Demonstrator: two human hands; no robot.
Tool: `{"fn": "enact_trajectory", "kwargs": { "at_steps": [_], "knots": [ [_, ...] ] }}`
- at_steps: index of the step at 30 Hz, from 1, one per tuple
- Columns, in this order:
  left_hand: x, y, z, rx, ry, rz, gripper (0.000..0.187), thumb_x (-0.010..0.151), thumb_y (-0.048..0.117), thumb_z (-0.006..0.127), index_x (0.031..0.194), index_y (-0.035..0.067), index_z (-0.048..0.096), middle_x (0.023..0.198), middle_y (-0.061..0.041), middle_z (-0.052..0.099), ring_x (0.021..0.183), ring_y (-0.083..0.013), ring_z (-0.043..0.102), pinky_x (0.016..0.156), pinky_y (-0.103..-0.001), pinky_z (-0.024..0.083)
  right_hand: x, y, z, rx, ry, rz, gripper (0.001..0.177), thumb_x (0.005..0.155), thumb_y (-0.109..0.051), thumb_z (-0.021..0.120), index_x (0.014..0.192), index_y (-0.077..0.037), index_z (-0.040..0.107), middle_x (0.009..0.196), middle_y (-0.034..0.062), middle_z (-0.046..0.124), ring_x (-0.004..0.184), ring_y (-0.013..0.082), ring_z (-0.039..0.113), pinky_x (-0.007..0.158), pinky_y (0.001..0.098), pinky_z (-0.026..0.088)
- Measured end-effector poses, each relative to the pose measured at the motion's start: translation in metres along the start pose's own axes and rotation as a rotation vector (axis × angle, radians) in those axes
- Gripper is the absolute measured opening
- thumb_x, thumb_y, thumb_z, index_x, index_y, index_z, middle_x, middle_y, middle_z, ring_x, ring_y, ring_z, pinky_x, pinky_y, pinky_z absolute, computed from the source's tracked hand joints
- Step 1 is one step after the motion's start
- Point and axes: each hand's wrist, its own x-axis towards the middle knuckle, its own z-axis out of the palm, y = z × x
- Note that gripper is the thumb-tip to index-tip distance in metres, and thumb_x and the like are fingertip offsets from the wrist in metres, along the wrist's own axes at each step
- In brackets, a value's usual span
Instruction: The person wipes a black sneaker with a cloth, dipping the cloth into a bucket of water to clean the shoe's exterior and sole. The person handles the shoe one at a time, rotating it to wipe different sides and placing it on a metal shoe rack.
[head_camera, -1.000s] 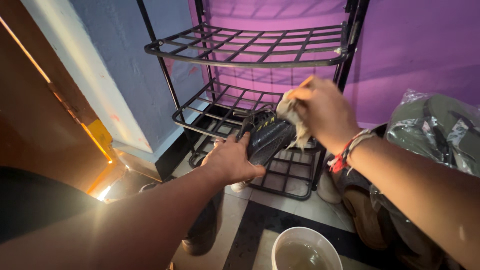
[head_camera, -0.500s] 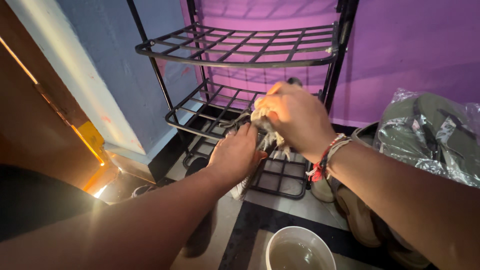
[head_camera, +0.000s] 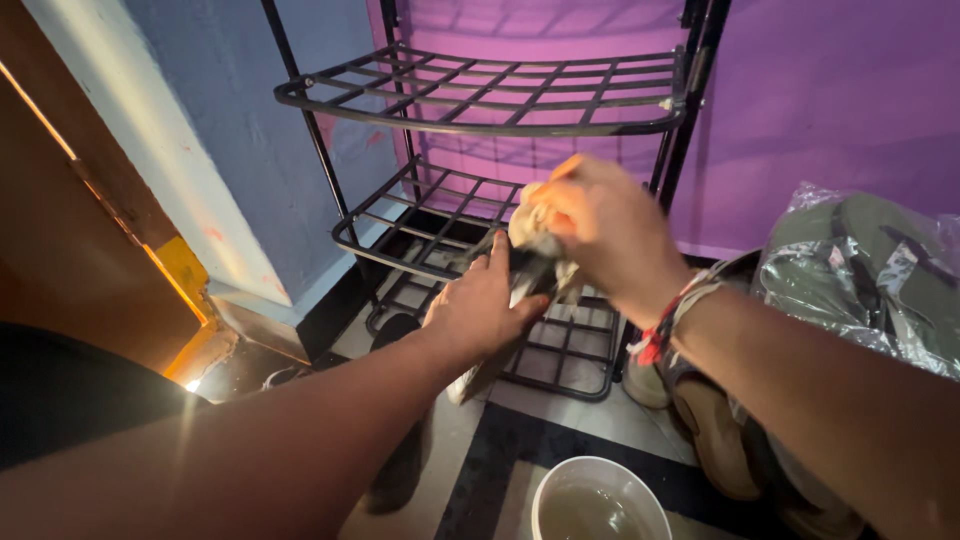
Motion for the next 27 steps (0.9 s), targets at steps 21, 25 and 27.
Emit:
{"fn": "enact_trajectory", "kwargs": {
  "at_steps": [21, 25, 27],
  "knots": [
    [0.037, -0.041, 0.003, -0.908, -0.297, -0.315, 0.061, 0.082, 0.053, 0.072, 0.121, 0.006, 0.068, 0.111, -0.013, 0.077, 0.096, -0.0305, 0.077, 0.079, -0.045, 0.065, -0.009, 0.117, 0.006, 0.844, 0.016, 0.993, 0.022, 0.088, -0.006, 0.066, 0.104, 0.009, 0.071, 0.097, 0.015, 0.076, 0.079, 0.0243, 0.074, 0.064, 0.0357, 0.06],
    [0.055, -0.029, 0.006, -1.041, -0.184, -0.432, 0.062, 0.085, 0.054, 0.072, 0.116, 0.0, 0.069, 0.107, -0.013, 0.075, 0.091, -0.0292, 0.075, 0.08, -0.046, 0.064, 0.002, 0.116, -0.006, 1.183, 0.139, 1.263, 0.015, 0.092, -0.005, 0.063, 0.103, 0.006, 0.064, 0.105, 0.014, 0.07, 0.089, 0.0235, 0.071, 0.074, 0.0356, 0.061],
    [0.066, -0.028, 0.013, -1.111, -0.134, -0.499, 0.061, 0.085, 0.054, 0.073, 0.113, 0.0, 0.069, 0.105, -0.015, 0.075, 0.087, -0.0288, 0.075, 0.077, -0.045, 0.063, 0.003, 0.116, -0.012, 1.35, 0.206, 1.391, 0.013, 0.093, -0.002, 0.059, 0.104, 0.005, 0.059, 0.112, 0.0145, 0.065, 0.096, 0.0239, 0.069, 0.082, 0.0358, 0.06]
  ]
}}
